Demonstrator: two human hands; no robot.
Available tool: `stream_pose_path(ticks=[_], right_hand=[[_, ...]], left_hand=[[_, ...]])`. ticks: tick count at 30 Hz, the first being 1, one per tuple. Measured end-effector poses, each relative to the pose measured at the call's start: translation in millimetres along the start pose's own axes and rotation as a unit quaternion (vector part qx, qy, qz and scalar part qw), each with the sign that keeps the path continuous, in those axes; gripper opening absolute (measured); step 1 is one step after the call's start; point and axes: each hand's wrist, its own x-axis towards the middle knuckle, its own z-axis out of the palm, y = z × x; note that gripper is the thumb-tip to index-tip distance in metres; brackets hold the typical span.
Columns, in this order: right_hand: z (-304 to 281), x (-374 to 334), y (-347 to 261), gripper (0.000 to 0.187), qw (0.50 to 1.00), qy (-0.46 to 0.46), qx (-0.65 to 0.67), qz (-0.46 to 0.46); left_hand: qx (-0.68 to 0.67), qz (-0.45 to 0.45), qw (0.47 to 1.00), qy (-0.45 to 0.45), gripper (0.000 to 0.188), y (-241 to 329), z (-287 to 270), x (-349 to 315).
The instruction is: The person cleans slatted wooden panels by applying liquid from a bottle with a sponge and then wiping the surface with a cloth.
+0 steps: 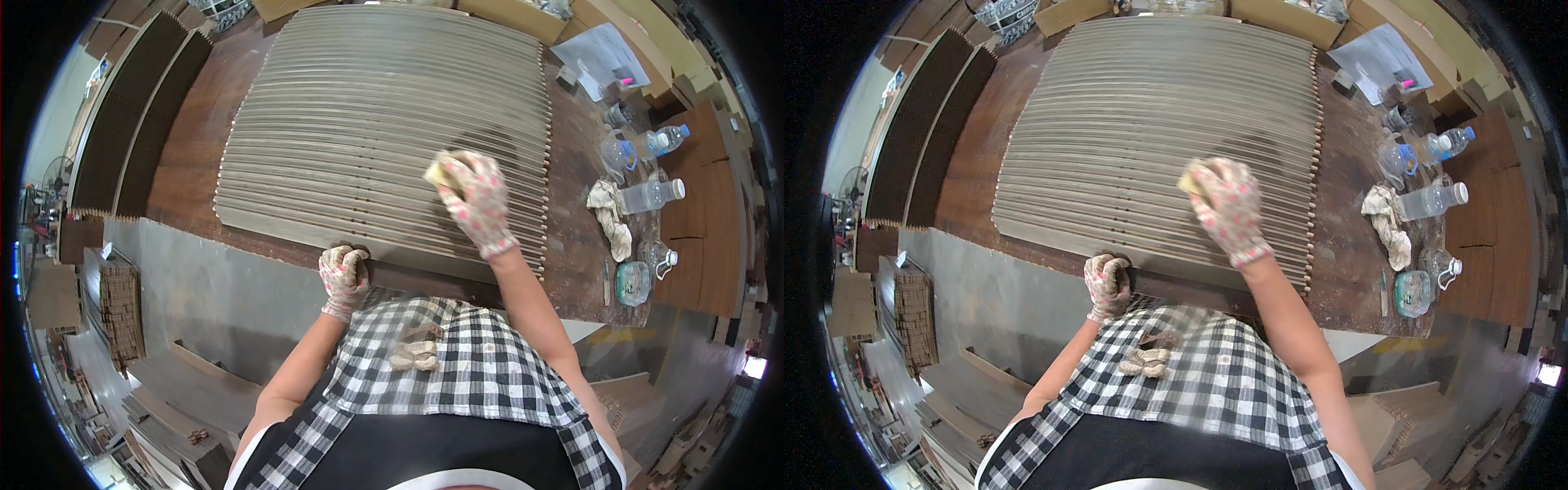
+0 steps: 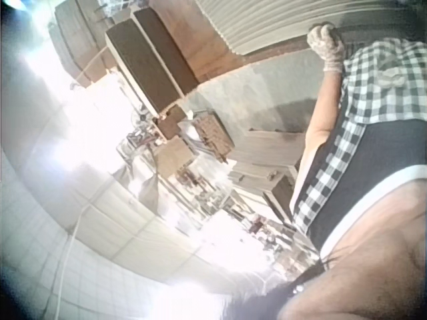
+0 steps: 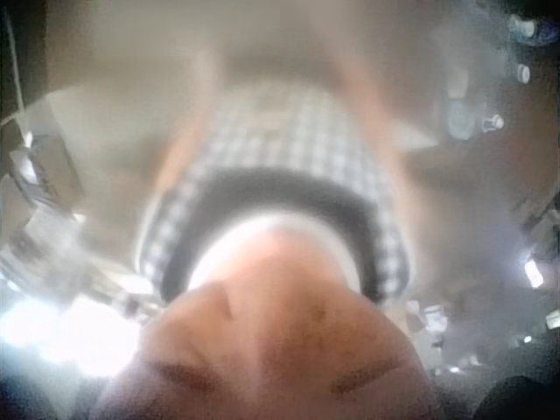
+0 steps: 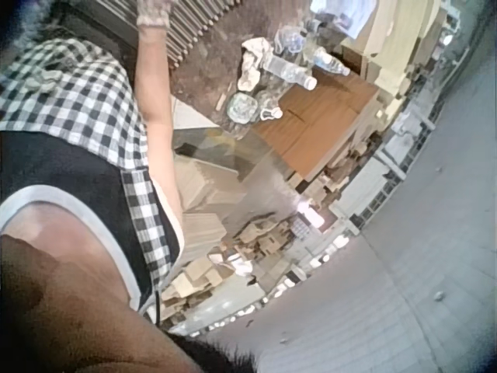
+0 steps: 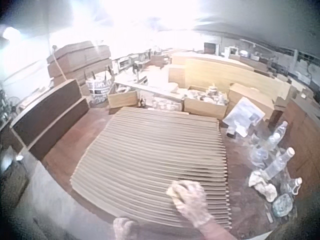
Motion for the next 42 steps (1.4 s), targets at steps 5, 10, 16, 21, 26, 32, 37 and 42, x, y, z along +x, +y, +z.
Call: stream_pose_path(ticks=[5,10,16,21,26,32,37,42], right_hand=[[51.6,40.7,-12.6,0.036,0.993,-0.07,-0.014,-0.094],[3.1,15.2,30.2,0.039,0.989,-0.097,-0.104,-0.038],[30.7,37.4,-8.5,0.04,0.994,-0.064,-0.056,-0.066],[55.6,48.9,-14.2,0.033,0.988,-0.096,-0.035,-0.118],[-34.4,12.3,49.3,0.025,0.98,-0.116,-0.148,-0.071],[-11.1,21.5,26.7,0.043,0.987,-0.093,-0.121,-0.058],[42.1,43.6,-2.9,0.034,0.987,-0.104,-0.025,-0.121],[-34.3,8.1,57.2,0.029,0.981,-0.156,-0.082,-0.082]], left_hand=[[-0.002,-0.004,1.0,0.007,0.034,1.1,2.1,1.8],[0.001,0.009,1.0,0.004,0.034,-7.5,-6.2,-0.9],[0.002,0.026,1.0,0.014,0.037,-13.6,-3.0,0.2],[0.011,0.023,1.0,0.017,0.037,-16.5,2.7,-2.3],[0.013,0.007,1.0,0.026,0.035,-16.5,0.3,-4.4],[0.026,0.001,0.999,0.02,0.033,-15.6,0.8,-4.8],[0.017,-0.012,1.0,0.023,0.035,-13.8,3.6,-4.7],[0.034,-0.015,0.999,0.032,0.036,-18.8,3.8,-10.9]])
